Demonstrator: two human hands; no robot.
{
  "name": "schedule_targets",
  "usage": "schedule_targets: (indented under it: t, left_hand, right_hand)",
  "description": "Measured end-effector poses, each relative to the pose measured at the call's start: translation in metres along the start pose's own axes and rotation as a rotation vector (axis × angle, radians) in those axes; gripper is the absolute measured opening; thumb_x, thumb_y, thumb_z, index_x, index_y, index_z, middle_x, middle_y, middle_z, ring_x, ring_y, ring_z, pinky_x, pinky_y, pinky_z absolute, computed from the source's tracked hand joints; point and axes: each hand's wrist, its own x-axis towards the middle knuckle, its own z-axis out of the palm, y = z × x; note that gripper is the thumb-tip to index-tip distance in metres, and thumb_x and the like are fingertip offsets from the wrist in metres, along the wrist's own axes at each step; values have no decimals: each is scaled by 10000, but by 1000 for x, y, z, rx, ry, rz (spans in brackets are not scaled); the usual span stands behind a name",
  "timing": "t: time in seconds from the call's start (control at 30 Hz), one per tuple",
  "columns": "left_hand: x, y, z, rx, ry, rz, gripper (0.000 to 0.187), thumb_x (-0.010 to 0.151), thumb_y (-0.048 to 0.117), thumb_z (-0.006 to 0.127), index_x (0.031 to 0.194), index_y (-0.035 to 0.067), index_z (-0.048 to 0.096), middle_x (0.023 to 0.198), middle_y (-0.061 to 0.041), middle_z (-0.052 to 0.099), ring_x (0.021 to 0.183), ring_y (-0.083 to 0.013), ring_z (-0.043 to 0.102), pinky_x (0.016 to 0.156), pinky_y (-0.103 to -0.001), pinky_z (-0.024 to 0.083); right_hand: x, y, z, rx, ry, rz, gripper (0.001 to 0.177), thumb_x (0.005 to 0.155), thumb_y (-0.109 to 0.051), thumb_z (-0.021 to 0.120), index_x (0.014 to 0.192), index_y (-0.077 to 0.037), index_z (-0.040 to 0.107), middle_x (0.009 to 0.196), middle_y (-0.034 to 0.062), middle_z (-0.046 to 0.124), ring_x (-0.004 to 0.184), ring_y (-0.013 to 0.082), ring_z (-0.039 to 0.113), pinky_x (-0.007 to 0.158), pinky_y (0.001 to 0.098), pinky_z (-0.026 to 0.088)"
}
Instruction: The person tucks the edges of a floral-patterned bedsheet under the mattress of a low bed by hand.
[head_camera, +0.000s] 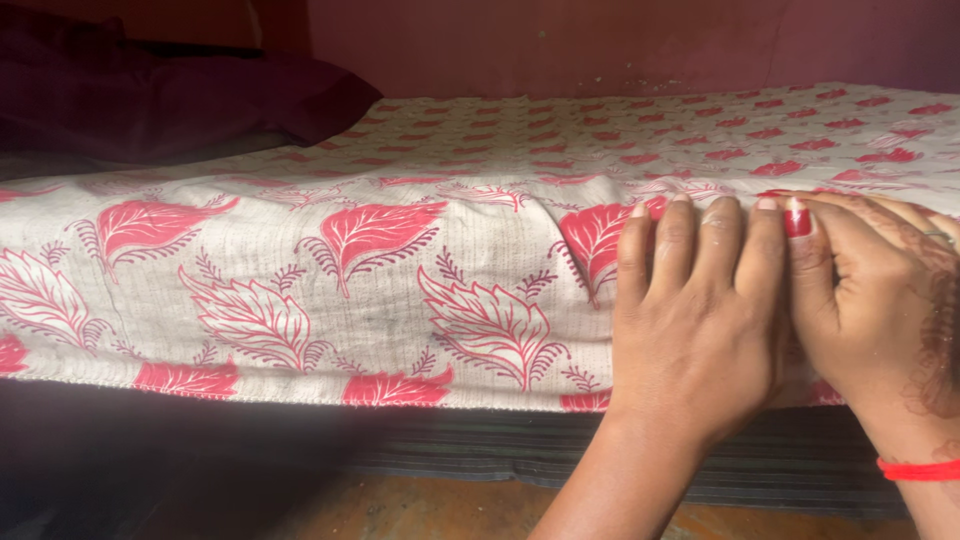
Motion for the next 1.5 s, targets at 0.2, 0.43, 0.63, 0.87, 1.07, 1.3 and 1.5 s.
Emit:
schedule_targets:
  t: [0.2,0.43,0.63,0.87,1.07,1.3,1.5]
  left_hand:
    - [-2,2,4,-33,3,-8,436,1012,229,517,1400,34,555,1343,-132,598,1340,-314,526,1215,-468,296]
    - [-5,3,6,-28,19,-14,417,1044,231,511,1410,37,553,1319,-126,596,1274,-301,519,1209,-452,303]
    - [-5,1,8,-89,16,-25,388,1066,221,505,1399,28,557,1329,-139,596,1284,-308,521,1208,-441,314]
    - [-1,-5,7,-185,23,-25,376,1047,206,523,1354,-7,567,1336,-164,602,1329,-327,539,1247,-460,324]
    - [3,-3,4,-163,2,-31,382,1027,193,527,1352,-4,570,1319,-155,606,1309,-323,543,1245,-467,324]
    - [-3,4,13,-77,-11,-10,398,999,208,552,1360,44,588,1360,-146,614,1354,-352,539,1279,-532,314]
    - [-6,32,34,162,-45,-28,510,1009,242,552,1488,67,539,1416,-157,549,1389,-362,464,1284,-535,242]
  right_hand:
    - [-7,7,6,-1,13,6,273,1203,-143,544,1095,9,743,1088,165,737,1010,344,700,929,418,527]
    - [-14,13,13,60,57,-23,291,1260,-126,500,1146,16,727,1136,160,724,1076,331,692,974,393,502]
    - [-21,13,19,80,57,19,337,1254,-184,440,1180,-14,722,1155,142,725,1064,324,674,968,387,487]
    - [-19,8,15,-119,4,52,376,1243,-255,429,1151,-72,744,1117,100,723,1112,293,654,1011,408,407]
    - [-14,-1,13,-55,-17,130,343,1196,-246,437,1192,-72,733,1128,112,720,1137,306,635,1033,423,378]
    - [-17,3,-7,19,-101,83,303,1133,-182,478,1323,-54,676,1277,119,693,1235,320,584,1062,500,358]
    - [-20,27,-21,39,-107,38,328,1012,-132,541,1298,-52,679,1308,111,676,1251,315,578,1138,517,326]
